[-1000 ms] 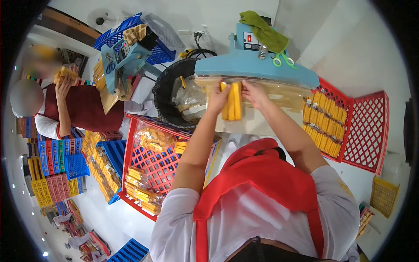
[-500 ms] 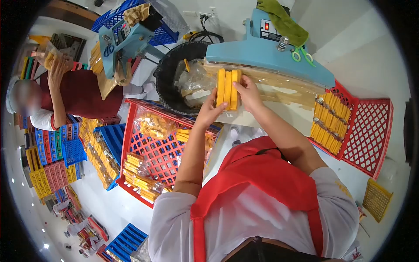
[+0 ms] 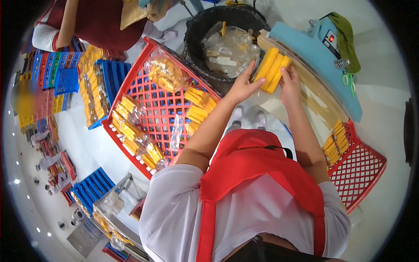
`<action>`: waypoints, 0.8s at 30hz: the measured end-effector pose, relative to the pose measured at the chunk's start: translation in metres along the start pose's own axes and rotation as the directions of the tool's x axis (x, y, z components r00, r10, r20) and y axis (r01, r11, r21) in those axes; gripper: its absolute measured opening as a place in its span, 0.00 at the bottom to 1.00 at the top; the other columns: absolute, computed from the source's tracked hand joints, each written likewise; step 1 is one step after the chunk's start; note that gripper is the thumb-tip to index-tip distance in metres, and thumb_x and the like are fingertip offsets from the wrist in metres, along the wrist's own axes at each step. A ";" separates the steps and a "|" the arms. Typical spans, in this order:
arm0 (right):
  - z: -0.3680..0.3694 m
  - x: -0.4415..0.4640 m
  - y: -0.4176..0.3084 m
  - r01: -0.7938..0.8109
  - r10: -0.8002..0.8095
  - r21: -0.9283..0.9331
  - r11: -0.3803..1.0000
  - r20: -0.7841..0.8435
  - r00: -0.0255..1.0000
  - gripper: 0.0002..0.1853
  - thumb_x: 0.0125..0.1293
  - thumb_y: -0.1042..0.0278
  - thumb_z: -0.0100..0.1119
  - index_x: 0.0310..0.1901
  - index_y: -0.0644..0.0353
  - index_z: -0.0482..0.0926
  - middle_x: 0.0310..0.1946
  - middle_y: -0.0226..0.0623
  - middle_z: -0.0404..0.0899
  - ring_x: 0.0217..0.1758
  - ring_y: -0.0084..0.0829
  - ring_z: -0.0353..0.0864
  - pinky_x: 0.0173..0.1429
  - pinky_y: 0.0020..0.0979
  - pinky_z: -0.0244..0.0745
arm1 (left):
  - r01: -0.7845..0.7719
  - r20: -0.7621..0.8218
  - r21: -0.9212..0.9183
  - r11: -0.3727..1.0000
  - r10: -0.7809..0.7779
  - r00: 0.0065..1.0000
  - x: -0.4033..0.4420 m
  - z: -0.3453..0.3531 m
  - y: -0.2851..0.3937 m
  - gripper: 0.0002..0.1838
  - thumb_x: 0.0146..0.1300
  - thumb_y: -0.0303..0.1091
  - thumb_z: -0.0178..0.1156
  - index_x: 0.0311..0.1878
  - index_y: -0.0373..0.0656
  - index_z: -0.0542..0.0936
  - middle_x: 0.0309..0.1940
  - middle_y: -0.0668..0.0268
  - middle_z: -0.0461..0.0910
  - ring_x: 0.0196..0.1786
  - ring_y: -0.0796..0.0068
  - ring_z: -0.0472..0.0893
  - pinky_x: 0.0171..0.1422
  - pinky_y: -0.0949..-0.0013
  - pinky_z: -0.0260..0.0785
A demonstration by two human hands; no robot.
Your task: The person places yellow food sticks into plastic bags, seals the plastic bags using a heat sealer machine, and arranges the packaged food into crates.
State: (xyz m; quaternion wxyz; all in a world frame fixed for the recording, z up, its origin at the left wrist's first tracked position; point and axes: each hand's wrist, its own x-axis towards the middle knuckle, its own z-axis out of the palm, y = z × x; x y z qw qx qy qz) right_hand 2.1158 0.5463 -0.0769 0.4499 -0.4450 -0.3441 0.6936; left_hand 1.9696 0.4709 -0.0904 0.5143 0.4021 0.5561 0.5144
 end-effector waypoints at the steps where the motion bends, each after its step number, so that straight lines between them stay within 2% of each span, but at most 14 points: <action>1: 0.001 0.000 -0.001 0.016 -0.016 -0.018 1.000 -0.033 0.999 0.20 0.60 0.69 0.52 0.52 0.65 0.63 0.46 0.36 0.69 0.48 0.24 0.69 0.51 0.25 0.65 | -0.031 -0.038 -0.009 0.999 0.031 0.999 -0.004 -0.002 -0.007 0.41 0.52 0.38 0.60 0.62 0.29 0.50 0.61 0.49 0.54 0.65 0.64 0.54 0.65 0.69 0.46; 2: 0.003 -0.001 -0.002 0.021 -0.021 -0.008 1.000 0.001 1.000 0.23 0.59 0.69 0.53 0.54 0.66 0.61 0.48 0.36 0.68 0.49 0.25 0.68 0.52 0.25 0.64 | -0.080 -0.063 0.000 0.997 0.080 0.995 -0.013 -0.010 -0.021 0.33 0.57 0.34 0.55 0.62 0.32 0.53 0.61 0.54 0.57 0.58 0.67 0.64 0.58 0.71 0.58; 4: -0.003 0.003 0.006 -0.001 0.001 -0.014 1.000 -0.010 1.000 0.24 0.60 0.67 0.53 0.55 0.66 0.60 0.48 0.36 0.67 0.49 0.25 0.68 0.52 0.25 0.64 | -0.054 -0.321 -0.006 0.999 0.049 0.946 -0.035 -0.026 -0.040 0.24 0.55 0.33 0.57 0.53 0.33 0.67 0.50 0.55 0.70 0.51 0.71 0.70 0.53 0.74 0.62; 5: -0.005 0.004 0.008 -0.007 0.006 -0.008 1.000 -0.022 1.000 0.26 0.60 0.65 0.53 0.56 0.67 0.58 0.48 0.36 0.67 0.49 0.26 0.68 0.51 0.25 0.64 | -0.025 -0.435 0.111 0.994 0.071 0.898 -0.050 -0.036 -0.034 0.14 0.57 0.31 0.55 0.44 0.33 0.73 0.40 0.61 0.75 0.42 0.77 0.73 0.46 0.76 0.65; 6: -0.005 0.003 0.008 -0.007 0.007 -0.016 1.000 -0.024 1.000 0.26 0.60 0.65 0.53 0.56 0.67 0.58 0.48 0.36 0.67 0.49 0.26 0.68 0.51 0.25 0.64 | 0.037 -0.481 0.088 0.995 0.010 0.876 -0.063 -0.053 -0.053 0.10 0.57 0.29 0.53 0.42 0.36 0.75 0.34 0.61 0.77 0.40 0.74 0.75 0.44 0.74 0.66; 7: -0.006 0.000 0.006 -0.012 0.013 0.011 1.000 -0.052 0.999 0.27 0.60 0.63 0.53 0.57 0.66 0.57 0.48 0.35 0.67 0.48 0.26 0.68 0.52 0.26 0.64 | 0.119 -0.548 0.360 0.925 0.107 0.830 -0.081 -0.071 -0.083 0.09 0.56 0.26 0.52 0.40 0.38 0.76 0.32 0.57 0.77 0.37 0.67 0.76 0.42 0.71 0.67; 8: -0.005 -0.002 0.003 -0.012 0.015 0.039 0.999 -0.078 0.997 0.28 0.60 0.61 0.52 0.58 0.66 0.56 0.48 0.35 0.67 0.48 0.26 0.68 0.52 0.26 0.64 | 0.270 -0.561 0.406 0.873 0.005 0.828 -0.099 -0.087 -0.102 0.11 0.53 0.27 0.54 0.41 0.41 0.76 0.31 0.53 0.76 0.37 0.59 0.76 0.42 0.66 0.67; 10: -0.017 -0.010 0.001 -0.039 0.035 -0.029 0.999 -0.133 0.991 0.29 0.60 0.60 0.52 0.58 0.66 0.56 0.48 0.36 0.67 0.46 0.26 0.68 0.51 0.26 0.64 | 0.416 -0.468 0.705 0.574 -0.064 0.881 -0.127 -0.108 -0.115 0.19 0.49 0.33 0.57 0.47 0.43 0.73 0.36 0.52 0.75 0.39 0.56 0.75 0.43 0.62 0.67; 12: -0.030 -0.022 -0.006 -0.096 0.065 -0.142 0.985 -0.207 0.976 0.28 0.60 0.58 0.52 0.57 0.66 0.58 0.46 0.37 0.68 0.43 0.25 0.69 0.48 0.26 0.66 | 0.393 -0.339 0.849 0.353 -0.206 0.918 -0.140 -0.118 -0.139 0.36 0.40 0.38 0.63 0.58 0.51 0.64 0.50 0.53 0.68 0.48 0.55 0.71 0.48 0.58 0.66; 14: -0.044 -0.041 -0.011 -0.118 0.059 -0.248 0.962 -0.234 0.970 0.24 0.61 0.58 0.51 0.53 0.66 0.63 0.43 0.36 0.70 0.39 0.23 0.70 0.43 0.25 0.67 | 0.164 -0.155 0.957 0.239 -0.057 0.986 -0.149 -0.126 -0.181 0.36 0.39 0.38 0.64 0.57 0.56 0.65 0.59 0.56 0.58 0.57 0.56 0.63 0.53 0.55 0.62; 16: -0.052 -0.060 -0.018 -0.120 0.047 -0.333 0.935 -0.220 0.974 0.20 0.61 0.59 0.51 0.48 0.66 0.68 0.38 0.34 0.72 0.34 0.21 0.71 0.39 0.22 0.67 | 0.121 -0.111 0.986 0.111 -0.086 0.990 -0.141 -0.127 -0.186 0.26 0.43 0.38 0.58 0.52 0.58 0.71 0.59 0.61 0.58 0.58 0.61 0.63 0.55 0.57 0.60; 19: -0.069 -0.083 -0.019 -0.132 0.085 -0.361 0.923 -0.143 0.986 0.14 0.61 0.62 0.51 0.42 0.64 0.72 0.33 0.32 0.74 0.28 0.19 0.70 0.35 0.20 0.67 | 0.278 -0.268 0.901 0.333 -0.078 0.960 -0.125 -0.128 -0.171 0.12 0.48 0.35 0.54 0.38 0.53 0.79 0.52 0.63 0.68 0.56 0.58 0.65 0.55 0.58 0.61; 23: -0.053 -0.099 -0.027 -0.121 0.133 -0.398 0.909 0.002 0.991 0.12 0.60 0.65 0.51 0.41 0.63 0.72 0.32 0.31 0.75 0.28 0.19 0.71 0.34 0.20 0.67 | 0.205 -0.264 0.921 0.332 0.141 0.954 -0.117 -0.162 -0.176 0.09 0.50 0.33 0.53 0.33 0.48 0.80 0.41 0.59 0.76 0.48 0.56 0.72 0.50 0.61 0.64; 24: -0.045 -0.100 -0.029 -0.131 0.183 -0.448 0.885 0.074 0.980 0.11 0.59 0.67 0.52 0.41 0.63 0.73 0.31 0.31 0.75 0.28 0.19 0.71 0.34 0.20 0.67 | 0.262 -0.417 0.810 0.524 0.200 0.887 -0.120 -0.163 -0.140 0.08 0.52 0.32 0.53 0.34 0.45 0.79 0.37 0.57 0.77 0.43 0.55 0.74 0.46 0.62 0.66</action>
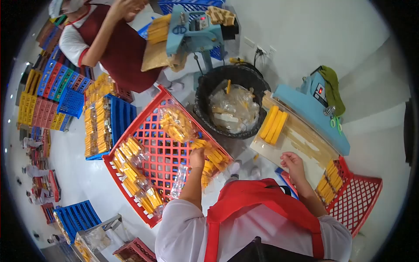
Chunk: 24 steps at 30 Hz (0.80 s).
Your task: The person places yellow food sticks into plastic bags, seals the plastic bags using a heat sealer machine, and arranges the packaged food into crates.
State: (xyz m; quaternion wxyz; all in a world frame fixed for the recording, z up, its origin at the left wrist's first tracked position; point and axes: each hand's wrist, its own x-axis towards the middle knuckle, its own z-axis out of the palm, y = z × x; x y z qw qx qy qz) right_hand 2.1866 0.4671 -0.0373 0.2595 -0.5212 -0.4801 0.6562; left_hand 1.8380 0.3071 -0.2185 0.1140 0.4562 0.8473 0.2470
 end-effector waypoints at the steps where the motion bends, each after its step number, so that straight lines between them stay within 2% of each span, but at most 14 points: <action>1: 0.007 -0.002 -0.004 -0.016 0.021 -0.056 0.998 0.087 0.996 0.10 0.59 0.69 0.52 0.40 0.63 0.73 0.30 0.31 0.75 0.28 0.19 0.72 0.34 0.20 0.67 | 0.107 -0.112 -0.200 0.974 -0.132 0.985 0.003 -0.030 0.015 0.08 0.54 0.31 0.52 0.34 0.43 0.79 0.33 0.55 0.77 0.38 0.54 0.76 0.42 0.63 0.67; 3: 0.025 0.001 -0.018 -0.009 0.013 -0.022 1.000 0.180 0.984 0.09 0.59 0.70 0.52 0.40 0.64 0.73 0.30 0.32 0.76 0.29 0.19 0.72 0.34 0.20 0.68 | 0.124 -0.189 -0.382 0.916 -0.208 0.960 0.016 -0.069 0.027 0.09 0.57 0.30 0.53 0.39 0.39 0.77 0.33 0.54 0.78 0.36 0.63 0.78 0.37 0.67 0.67; 5: 0.043 0.004 -0.040 0.150 -0.066 -0.199 0.968 0.374 0.925 0.11 0.59 0.68 0.53 0.41 0.65 0.73 0.31 0.31 0.76 0.31 0.18 0.72 0.36 0.20 0.68 | 0.016 -0.320 -0.256 0.966 -0.100 0.942 0.027 -0.120 0.068 0.09 0.59 0.30 0.50 0.37 0.37 0.76 0.30 0.56 0.78 0.34 0.70 0.77 0.37 0.70 0.66; 7: 0.060 0.022 -0.040 0.216 -0.201 0.023 0.976 0.469 0.860 0.13 0.59 0.67 0.54 0.43 0.65 0.72 0.34 0.31 0.75 0.35 0.19 0.72 0.40 0.20 0.67 | -0.012 -0.263 -0.364 0.931 -0.090 0.961 0.044 -0.172 0.107 0.08 0.60 0.29 0.48 0.33 0.36 0.74 0.26 0.63 0.75 0.32 0.74 0.74 0.38 0.72 0.65; 9: 0.080 0.034 -0.062 0.313 -0.291 0.037 0.949 0.488 0.823 0.13 0.60 0.67 0.51 0.45 0.64 0.71 0.41 0.33 0.74 0.43 0.21 0.71 0.46 0.25 0.67 | -0.122 -0.258 -0.756 0.643 -0.121 0.959 0.052 -0.230 0.174 0.07 0.61 0.30 0.48 0.30 0.38 0.72 0.22 0.72 0.70 0.27 0.83 0.68 0.32 0.79 0.60; 11: 0.096 0.043 -0.084 0.250 -0.279 0.126 0.960 0.513 0.811 0.20 0.61 0.56 0.49 0.51 0.59 0.68 0.46 0.32 0.71 0.47 0.26 0.70 0.50 0.32 0.66 | -0.171 -0.249 -0.815 0.554 -0.068 0.966 0.062 -0.265 0.204 0.08 0.63 0.31 0.45 0.32 0.40 0.71 0.23 0.73 0.68 0.25 0.85 0.66 0.31 0.82 0.61; 12: 0.100 0.049 -0.088 0.255 -0.283 0.127 0.959 0.518 0.807 0.20 0.61 0.56 0.49 0.51 0.59 0.68 0.46 0.32 0.71 0.47 0.26 0.70 0.50 0.32 0.66 | -0.267 -0.283 -0.923 0.278 -0.017 0.959 0.067 -0.273 0.224 0.07 0.63 0.30 0.43 0.35 0.40 0.70 0.24 0.72 0.68 0.24 0.84 0.66 0.33 0.77 0.66; 14: 0.107 0.060 -0.093 -0.332 -0.062 0.335 0.882 0.780 0.623 0.31 0.59 0.42 0.44 0.57 0.56 0.62 0.52 0.34 0.67 0.51 0.32 0.69 0.55 0.43 0.63 | -0.274 -0.267 -0.960 0.063 0.109 0.958 0.076 -0.287 0.244 0.06 0.63 0.31 0.44 0.37 0.41 0.70 0.27 0.70 0.71 0.28 0.77 0.72 0.42 0.68 0.69; 15: 0.109 0.050 -0.105 -0.313 -0.078 0.334 0.889 0.784 0.616 0.31 0.59 0.42 0.44 0.57 0.56 0.62 0.52 0.34 0.67 0.51 0.32 0.69 0.55 0.43 0.63 | -0.244 -0.244 -0.970 0.001 0.068 0.967 0.075 -0.293 0.267 0.06 0.63 0.33 0.46 0.37 0.41 0.70 0.26 0.71 0.71 0.29 0.75 0.74 0.45 0.63 0.68; 17: 0.109 0.021 -0.124 -0.614 -0.187 0.339 0.712 0.935 0.300 0.34 0.58 0.37 0.41 0.59 0.53 0.59 0.55 0.35 0.65 0.56 0.37 0.66 0.55 0.48 0.62 | -0.251 -0.254 -0.967 -0.043 0.088 0.963 0.086 -0.286 0.282 0.08 0.63 0.33 0.46 0.42 0.42 0.68 0.32 0.69 0.72 0.34 0.73 0.74 0.47 0.63 0.67; 21: 0.095 -0.004 -0.141 -0.391 -0.257 0.473 0.790 0.834 0.489 0.31 0.61 0.40 0.37 0.59 0.53 0.59 0.57 0.35 0.64 0.55 0.35 0.68 0.54 0.49 0.65 | -0.297 -0.348 -0.917 -0.268 0.170 0.922 0.074 -0.268 0.315 0.24 0.63 0.36 0.47 0.61 0.44 0.54 0.50 0.63 0.67 0.48 0.69 0.71 0.51 0.64 0.64; 22: 0.092 -0.009 -0.150 -0.380 -0.323 0.534 0.755 0.808 0.493 0.27 0.62 0.47 0.41 0.58 0.56 0.61 0.54 0.34 0.66 0.53 0.32 0.70 0.53 0.44 0.67 | -0.223 -0.269 -0.955 -0.197 0.245 0.931 0.064 -0.263 0.319 0.38 0.59 0.34 0.52 0.65 0.45 0.39 0.58 0.61 0.57 0.57 0.68 0.64 0.57 0.65 0.59; 23: 0.087 -0.007 -0.158 -0.371 -0.333 0.543 0.753 0.801 0.498 0.27 0.62 0.47 0.41 0.58 0.56 0.61 0.54 0.34 0.66 0.53 0.32 0.70 0.53 0.44 0.67 | -0.221 -0.268 -0.955 -0.199 0.258 0.928 0.050 -0.255 0.326 0.38 0.59 0.34 0.52 0.65 0.45 0.39 0.58 0.61 0.57 0.57 0.68 0.64 0.57 0.65 0.59; 24: 0.084 -0.005 -0.163 -0.211 -0.385 0.569 0.795 0.742 0.549 0.25 0.63 0.51 0.43 0.57 0.56 0.61 0.52 0.33 0.67 0.53 0.30 0.70 0.52 0.40 0.69 | -0.266 -0.237 -0.962 0.058 0.303 0.923 0.035 -0.243 0.335 0.42 0.56 0.32 0.54 0.65 0.44 0.37 0.58 0.60 0.57 0.58 0.68 0.63 0.59 0.66 0.57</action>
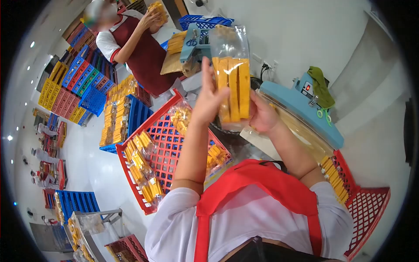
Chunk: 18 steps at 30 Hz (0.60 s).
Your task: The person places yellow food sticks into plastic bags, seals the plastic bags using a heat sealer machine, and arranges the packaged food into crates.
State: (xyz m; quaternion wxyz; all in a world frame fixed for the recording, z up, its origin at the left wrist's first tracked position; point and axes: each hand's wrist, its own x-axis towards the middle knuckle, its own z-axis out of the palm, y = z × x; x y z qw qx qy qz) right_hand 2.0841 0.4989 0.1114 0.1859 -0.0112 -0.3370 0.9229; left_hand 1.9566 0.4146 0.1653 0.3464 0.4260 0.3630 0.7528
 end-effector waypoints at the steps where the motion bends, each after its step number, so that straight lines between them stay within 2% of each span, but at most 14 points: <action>1: 0.000 -0.002 -0.006 0.083 -0.088 -0.140 0.987 -0.030 0.996 0.23 0.63 0.55 0.45 0.56 0.57 0.62 0.51 0.33 0.68 0.52 0.29 0.70 0.51 0.36 0.70 | 0.027 0.039 0.257 0.966 -0.038 0.998 -0.007 0.011 -0.006 0.45 0.54 0.29 0.57 0.65 0.43 0.35 0.59 0.59 0.57 0.59 0.67 0.62 0.61 0.66 0.55; 2: 0.008 -0.007 -0.013 0.114 -0.130 -0.189 0.975 -0.078 0.988 0.21 0.62 0.63 0.49 0.56 0.58 0.63 0.48 0.31 0.69 0.51 0.24 0.71 0.50 0.28 0.70 | 0.124 -0.015 0.181 0.976 -0.123 0.992 -0.008 0.018 -0.009 0.50 0.50 0.26 0.60 0.65 0.41 0.33 0.59 0.56 0.57 0.61 0.67 0.60 0.62 0.67 0.53; 3: 0.012 -0.012 -0.018 0.114 -0.133 -0.187 0.976 -0.089 0.987 0.21 0.62 0.63 0.49 0.56 0.58 0.63 0.48 0.31 0.69 0.51 0.24 0.71 0.50 0.28 0.70 | 0.132 -0.011 0.177 0.975 -0.132 0.991 -0.009 0.017 -0.015 0.50 0.50 0.26 0.60 0.65 0.41 0.33 0.59 0.56 0.57 0.61 0.67 0.60 0.62 0.67 0.53; 5: 0.016 -0.016 -0.027 0.146 -0.245 -0.492 0.858 -0.143 0.959 0.23 0.61 0.65 0.50 0.57 0.59 0.62 0.49 0.30 0.69 0.50 0.21 0.70 0.50 0.26 0.69 | 0.050 0.079 0.058 0.997 -0.055 0.995 -0.002 0.012 -0.026 0.50 0.50 0.26 0.59 0.65 0.41 0.32 0.58 0.55 0.57 0.59 0.66 0.62 0.61 0.67 0.55; 6: 0.016 -0.018 -0.029 0.149 -0.250 -0.494 0.857 -0.145 0.957 0.23 0.61 0.65 0.50 0.57 0.59 0.62 0.49 0.30 0.69 0.50 0.21 0.70 0.50 0.26 0.69 | 0.115 0.037 0.046 0.992 -0.117 0.992 -0.006 0.013 -0.026 0.51 0.50 0.26 0.59 0.65 0.41 0.30 0.58 0.56 0.57 0.59 0.65 0.63 0.60 0.66 0.56; 9: 0.010 -0.022 -0.027 0.181 -0.316 -0.621 0.763 -0.113 0.942 0.24 0.60 0.68 0.53 0.58 0.59 0.61 0.48 0.29 0.69 0.48 0.20 0.70 0.49 0.24 0.67 | 0.179 -0.034 0.041 0.983 -0.178 0.983 -0.012 0.021 -0.027 0.53 0.48 0.26 0.60 0.64 0.43 0.27 0.57 0.56 0.57 0.58 0.65 0.63 0.60 0.64 0.56; 11: 0.003 -0.024 -0.021 0.216 -0.354 -0.834 0.508 0.026 0.935 0.25 0.61 0.63 0.50 0.59 0.59 0.59 0.50 0.32 0.68 0.50 0.23 0.68 0.52 0.27 0.65 | 0.135 -0.100 0.057 0.989 -0.129 0.987 -0.010 0.028 -0.034 0.54 0.47 0.26 0.60 0.64 0.45 0.27 0.57 0.57 0.57 0.57 0.65 0.64 0.60 0.64 0.57; 12: -0.003 -0.026 -0.018 0.216 -0.350 -0.833 0.509 0.029 0.936 0.25 0.61 0.63 0.50 0.59 0.59 0.59 0.50 0.32 0.68 0.50 0.23 0.68 0.52 0.27 0.65 | 0.082 -0.155 0.081 0.993 -0.069 0.986 -0.007 0.029 -0.035 0.55 0.46 0.27 0.61 0.64 0.47 0.26 0.57 0.57 0.56 0.57 0.65 0.64 0.59 0.63 0.57; 13: -0.010 -0.029 -0.015 0.193 -0.391 -0.687 0.701 -0.142 0.910 0.25 0.62 0.58 0.48 0.59 0.59 0.59 0.52 0.34 0.66 0.52 0.26 0.67 0.53 0.31 0.63 | 0.079 -0.156 0.084 0.993 -0.065 0.986 -0.007 0.027 -0.037 0.55 0.46 0.27 0.61 0.64 0.47 0.26 0.57 0.57 0.56 0.57 0.65 0.64 0.59 0.63 0.57; 14: -0.018 -0.031 -0.011 0.196 -0.384 -0.493 0.848 -0.316 0.868 0.26 0.63 0.54 0.45 0.59 0.58 0.59 0.53 0.37 0.65 0.53 0.28 0.66 0.55 0.34 0.61 | -0.018 -0.112 0.007 1.000 0.019 0.994 -0.008 0.022 -0.040 0.56 0.45 0.27 0.62 0.64 0.48 0.27 0.58 0.58 0.56 0.57 0.65 0.64 0.59 0.63 0.58; 15: -0.028 -0.035 -0.006 0.201 -0.388 -0.494 0.846 -0.312 0.867 0.26 0.63 0.54 0.45 0.59 0.58 0.59 0.53 0.37 0.65 0.53 0.28 0.66 0.55 0.34 0.61 | -0.112 -0.072 -0.077 0.991 0.106 0.992 -0.007 0.021 -0.039 0.57 0.44 0.27 0.63 0.65 0.50 0.27 0.58 0.59 0.56 0.56 0.65 0.64 0.59 0.63 0.58; 16: -0.039 -0.039 0.000 0.067 -0.135 -0.163 0.984 -0.457 0.879 0.27 0.63 0.49 0.42 0.58 0.58 0.59 0.54 0.39 0.64 0.55 0.31 0.64 0.56 0.37 0.60 | -0.114 -0.067 -0.077 0.991 0.109 0.992 -0.008 0.020 -0.038 0.57 0.44 0.27 0.63 0.65 0.50 0.27 0.58 0.59 0.56 0.56 0.65 0.64 0.59 0.63 0.58; 17: -0.039 -0.044 0.002 -0.060 0.156 0.201 0.978 -0.504 0.850 0.28 0.63 0.45 0.38 0.58 0.57 0.58 0.55 0.41 0.63 0.57 0.34 0.62 0.57 0.40 0.59 | -0.136 0.004 -0.106 0.985 0.137 0.991 -0.012 0.023 -0.034 0.57 0.44 0.27 0.63 0.65 0.51 0.28 0.57 0.59 0.56 0.56 0.65 0.64 0.59 0.63 0.58; 18: -0.038 -0.046 0.004 -0.060 0.157 0.202 0.978 -0.509 0.846 0.28 0.63 0.45 0.38 0.58 0.57 0.58 0.55 0.41 0.63 0.57 0.34 0.62 0.57 0.40 0.59 | -0.155 0.071 -0.138 0.978 0.166 0.984 -0.016 0.024 -0.032 0.57 0.43 0.27 0.64 0.65 0.52 0.29 0.57 0.60 0.56 0.57 0.65 0.64 0.58 0.63 0.59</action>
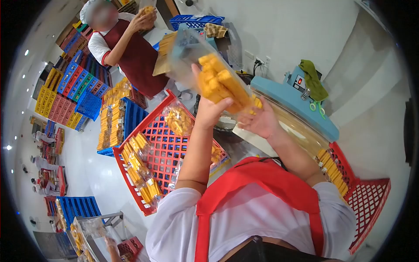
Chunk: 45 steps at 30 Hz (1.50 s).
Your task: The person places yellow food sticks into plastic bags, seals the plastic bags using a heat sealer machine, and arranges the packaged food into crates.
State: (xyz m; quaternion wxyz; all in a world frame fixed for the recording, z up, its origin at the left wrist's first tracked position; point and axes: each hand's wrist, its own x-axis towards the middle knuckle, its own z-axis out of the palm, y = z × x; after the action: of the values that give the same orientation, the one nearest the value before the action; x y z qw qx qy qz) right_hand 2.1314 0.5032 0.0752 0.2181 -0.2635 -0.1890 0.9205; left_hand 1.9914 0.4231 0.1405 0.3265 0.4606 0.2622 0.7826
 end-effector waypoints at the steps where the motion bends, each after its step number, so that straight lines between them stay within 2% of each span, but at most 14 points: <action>1: 0.003 0.000 0.004 -0.096 0.073 0.095 0.991 0.220 0.973 0.28 0.63 0.44 0.37 0.58 0.56 0.59 0.55 0.41 0.63 0.57 0.35 0.63 0.56 0.42 0.60 | 0.002 -0.001 -0.003 1.000 -0.002 1.000 -0.002 -0.001 0.000 0.57 0.43 0.27 0.64 0.65 0.52 0.29 0.57 0.60 0.56 0.57 0.65 0.64 0.58 0.63 0.59; 5: 0.020 0.002 0.005 -0.120 0.130 -0.051 0.991 0.461 0.878 0.29 0.63 0.41 0.34 0.57 0.56 0.59 0.55 0.40 0.64 0.58 0.38 0.65 0.56 0.46 0.62 | 0.109 -0.057 0.090 0.990 -0.104 0.993 -0.007 -0.015 -0.005 0.57 0.42 0.29 0.65 0.66 0.54 0.32 0.57 0.58 0.58 0.57 0.62 0.64 0.59 0.62 0.58; 10: 0.030 -0.011 -0.006 -0.096 0.111 -0.055 0.994 0.488 0.865 0.27 0.64 0.46 0.37 0.57 0.56 0.61 0.53 0.35 0.67 0.55 0.32 0.68 0.54 0.39 0.66 | 0.131 0.090 -0.297 0.946 -0.109 0.990 -0.001 -0.017 0.003 0.53 0.45 0.34 0.64 0.66 0.50 0.36 0.58 0.56 0.58 0.58 0.63 0.64 0.60 0.63 0.58; 16: 0.041 -0.008 -0.017 0.488 -0.359 -0.344 0.802 0.375 0.855 0.23 0.62 0.58 0.48 0.56 0.58 0.63 0.51 0.30 0.68 0.50 0.22 0.71 0.51 0.26 0.66 | 0.098 -0.217 -0.005 0.995 -0.097 0.971 -0.002 -0.005 -0.003 0.42 0.56 0.30 0.53 0.66 0.48 0.35 0.59 0.57 0.57 0.59 0.66 0.63 0.63 0.65 0.53; 19: 0.039 -0.006 -0.019 0.690 -0.478 -0.722 -0.040 0.620 0.622 0.27 0.61 0.56 0.48 0.58 0.63 0.60 0.52 0.42 0.67 0.59 0.31 0.63 0.60 0.29 0.56 | 0.019 -0.194 0.335 0.942 0.049 0.980 -0.007 -0.002 -0.006 0.35 0.62 0.31 0.46 0.65 0.47 0.36 0.59 0.57 0.57 0.58 0.67 0.63 0.62 0.64 0.56; 22: 0.072 -0.007 -0.041 0.738 -0.434 -0.573 -0.356 0.801 0.412 0.29 0.60 0.52 0.48 0.57 0.65 0.61 0.53 0.47 0.65 0.62 0.35 0.57 0.64 0.31 0.50 | 0.219 -0.262 -0.132 0.967 -0.247 0.933 -0.006 -0.005 -0.013 0.23 0.66 0.38 0.40 0.63 0.47 0.52 0.56 0.60 0.63 0.55 0.65 0.68 0.57 0.63 0.63; 24: 0.082 0.027 -0.051 0.736 -0.348 -0.602 -0.310 0.792 0.502 0.28 0.59 0.49 0.49 0.52 0.65 0.67 0.50 0.43 0.69 0.57 0.32 0.65 0.60 0.30 0.57 | 0.377 -0.140 -0.434 0.818 -0.474 0.869 -0.008 -0.006 -0.017 0.19 0.65 0.39 0.40 0.59 0.45 0.59 0.52 0.61 0.67 0.52 0.64 0.70 0.54 0.62 0.65; 26: 0.098 0.045 -0.067 0.278 0.111 -0.874 0.399 0.347 0.931 0.26 0.59 0.52 0.51 0.51 0.65 0.67 0.47 0.36 0.71 0.49 0.27 0.71 0.51 0.27 0.67 | 0.490 0.011 -0.717 0.496 -0.695 0.719 -0.006 -0.012 -0.030 0.20 0.65 0.48 0.37 0.49 0.45 0.70 0.44 0.63 0.74 0.47 0.66 0.74 0.48 0.62 0.69; 31: 0.088 0.075 -0.058 -0.005 0.284 -0.898 0.439 0.134 0.949 0.15 0.58 0.53 0.53 0.34 0.58 0.75 0.29 0.28 0.77 0.28 0.23 0.76 0.34 0.26 0.72 | 0.554 -0.090 -0.660 0.508 -0.785 0.613 -0.012 -0.022 -0.041 0.17 0.62 0.48 0.43 0.43 0.45 0.72 0.37 0.69 0.76 0.39 0.71 0.76 0.36 0.64 0.72; 34: 0.089 0.074 -0.052 0.008 0.305 -0.913 0.408 0.145 0.941 0.20 0.58 0.53 0.53 0.41 0.63 0.74 0.42 0.36 0.75 0.42 0.26 0.75 0.44 0.27 0.70 | 0.527 0.004 -0.731 0.433 -0.770 0.638 -0.016 -0.033 -0.042 0.17 0.63 0.43 0.42 0.48 0.45 0.70 0.44 0.61 0.74 0.47 0.62 0.74 0.49 0.57 0.70; 35: 0.091 0.070 -0.048 0.319 0.052 -0.902 0.291 0.348 0.936 0.22 0.57 0.54 0.53 0.45 0.65 0.72 0.49 0.39 0.69 0.49 0.29 0.70 0.51 0.28 0.66 | 0.477 -0.037 -0.690 0.545 -0.685 0.728 -0.014 -0.028 -0.038 0.19 0.62 0.46 0.43 0.52 0.46 0.68 0.47 0.62 0.72 0.48 0.64 0.74 0.49 0.58 0.69; 37: 0.100 0.054 -0.043 0.739 -0.184 -0.666 -0.106 0.743 0.643 0.26 0.56 0.57 0.54 0.52 0.67 0.66 0.60 0.44 0.56 0.62 0.34 0.57 0.62 0.30 0.54 | 0.415 -0.066 -0.641 0.646 -0.585 0.808 -0.012 -0.025 -0.031 0.23 0.62 0.50 0.43 0.55 0.48 0.66 0.50 0.63 0.70 0.49 0.66 0.74 0.50 0.58 0.68; 40: 0.126 0.012 -0.028 0.830 -0.124 -0.180 -0.528 0.983 0.134 0.28 0.54 0.61 0.55 0.55 0.65 0.64 0.62 0.45 0.52 0.65 0.42 0.52 0.65 0.36 0.48 | 0.238 0.028 -0.533 0.812 -0.264 0.964 -0.002 -0.034 -0.015 0.29 0.60 0.51 0.45 0.63 0.50 0.55 0.58 0.59 0.61 0.52 0.62 0.71 0.55 0.55 0.64; 45: 0.159 -0.003 0.005 0.632 -0.066 -0.108 -0.767 0.994 0.089 0.26 0.54 0.62 0.55 0.54 0.63 0.65 0.60 0.44 0.56 0.63 0.45 0.55 0.64 0.42 0.50 | 0.214 0.243 -0.645 0.733 -0.069 0.968 0.044 -0.070 -0.033 0.31 0.59 0.50 0.47 0.63 0.52 0.54 0.59 0.57 0.60 0.50 0.63 0.72 0.50 0.58 0.67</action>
State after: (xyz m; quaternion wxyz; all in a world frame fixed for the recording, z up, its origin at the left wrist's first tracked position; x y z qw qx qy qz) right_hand 2.0419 0.4603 0.1992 0.4310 0.0900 -0.8972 0.0348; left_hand 1.9218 0.4696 0.1108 0.5531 0.3692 -0.0347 0.7461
